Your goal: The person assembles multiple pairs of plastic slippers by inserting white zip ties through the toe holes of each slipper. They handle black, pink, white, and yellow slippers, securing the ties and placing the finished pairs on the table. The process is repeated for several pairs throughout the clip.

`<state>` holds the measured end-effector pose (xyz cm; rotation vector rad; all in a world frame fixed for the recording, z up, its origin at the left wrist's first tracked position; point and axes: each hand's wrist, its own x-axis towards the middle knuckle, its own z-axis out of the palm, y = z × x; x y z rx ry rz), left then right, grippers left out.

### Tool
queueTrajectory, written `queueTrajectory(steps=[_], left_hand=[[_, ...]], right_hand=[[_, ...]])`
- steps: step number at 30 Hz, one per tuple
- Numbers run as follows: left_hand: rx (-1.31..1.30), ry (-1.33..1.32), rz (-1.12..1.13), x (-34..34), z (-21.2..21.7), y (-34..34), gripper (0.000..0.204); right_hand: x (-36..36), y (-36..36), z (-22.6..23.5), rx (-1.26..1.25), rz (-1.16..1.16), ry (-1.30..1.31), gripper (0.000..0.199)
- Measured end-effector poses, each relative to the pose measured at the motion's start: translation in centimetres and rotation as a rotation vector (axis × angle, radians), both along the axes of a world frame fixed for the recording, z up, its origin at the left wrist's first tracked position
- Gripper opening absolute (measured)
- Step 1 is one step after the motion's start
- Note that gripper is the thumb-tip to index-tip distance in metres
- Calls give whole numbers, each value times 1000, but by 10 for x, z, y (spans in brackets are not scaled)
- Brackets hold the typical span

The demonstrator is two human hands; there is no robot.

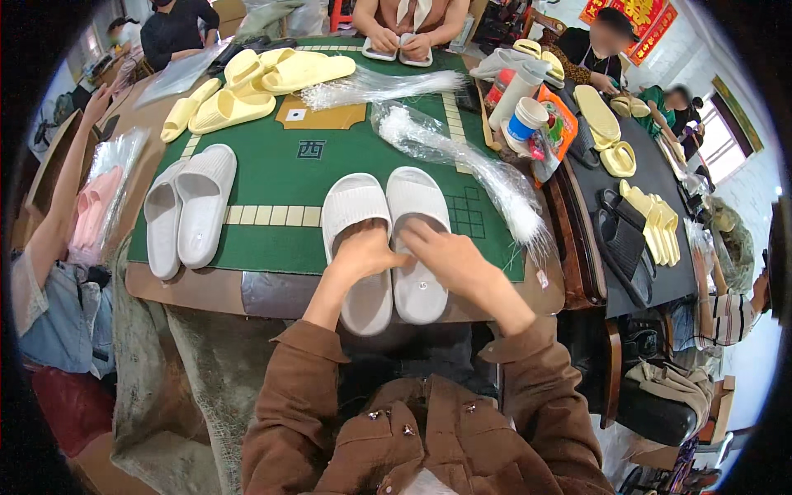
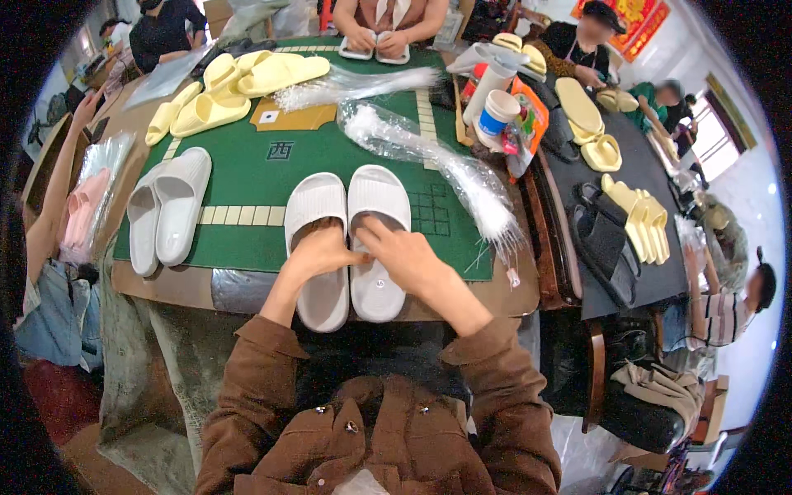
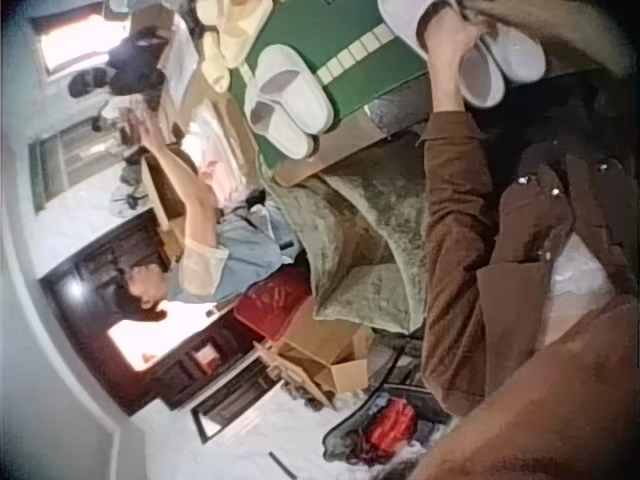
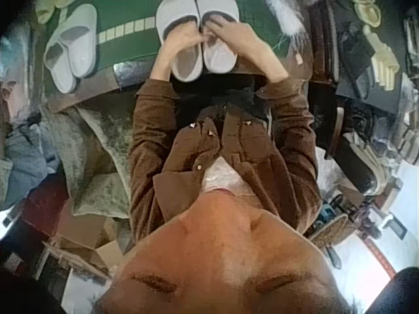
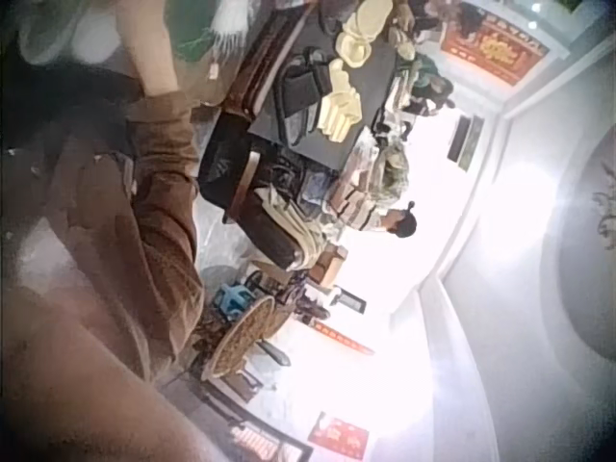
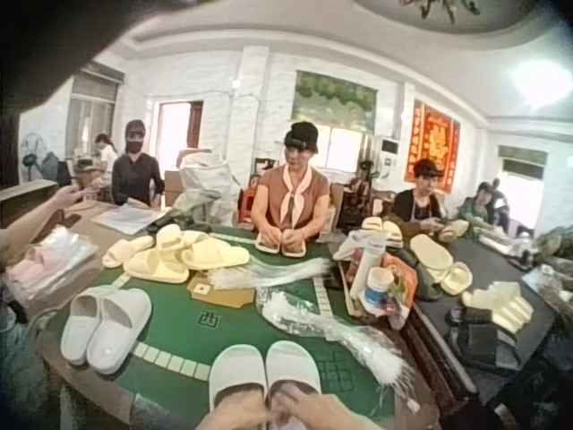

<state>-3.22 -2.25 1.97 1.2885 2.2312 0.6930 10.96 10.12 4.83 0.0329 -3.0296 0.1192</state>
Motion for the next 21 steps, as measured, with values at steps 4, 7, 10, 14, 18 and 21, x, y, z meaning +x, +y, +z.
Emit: queueTrajectory(steps=[4, 7, 10, 14, 18, 21], left_hand=[[96, 14, 31, 3, -5, -4, 77], [26, -21, 40, 4, -3, -1, 75], [96, -28, 55, 7, -1, 0, 76], [109, -14, 59, 2, -2, -9, 76], [-16, -97, 32, 3, 17, -7, 78], [127, -26, 57, 4, 12, -9, 65]], right_hand=[[-7, 21, 36, -422, 40, 246, 30], [-36, 53, 39, -529, -285, 326, 18], [-72, 93, 6, -316, -450, 192, 26], [-115, 68, -2, -71, -574, -18, 33], [-127, 80, -22, -68, -570, -29, 28], [-124, 87, -30, -147, -529, 5, 22]])
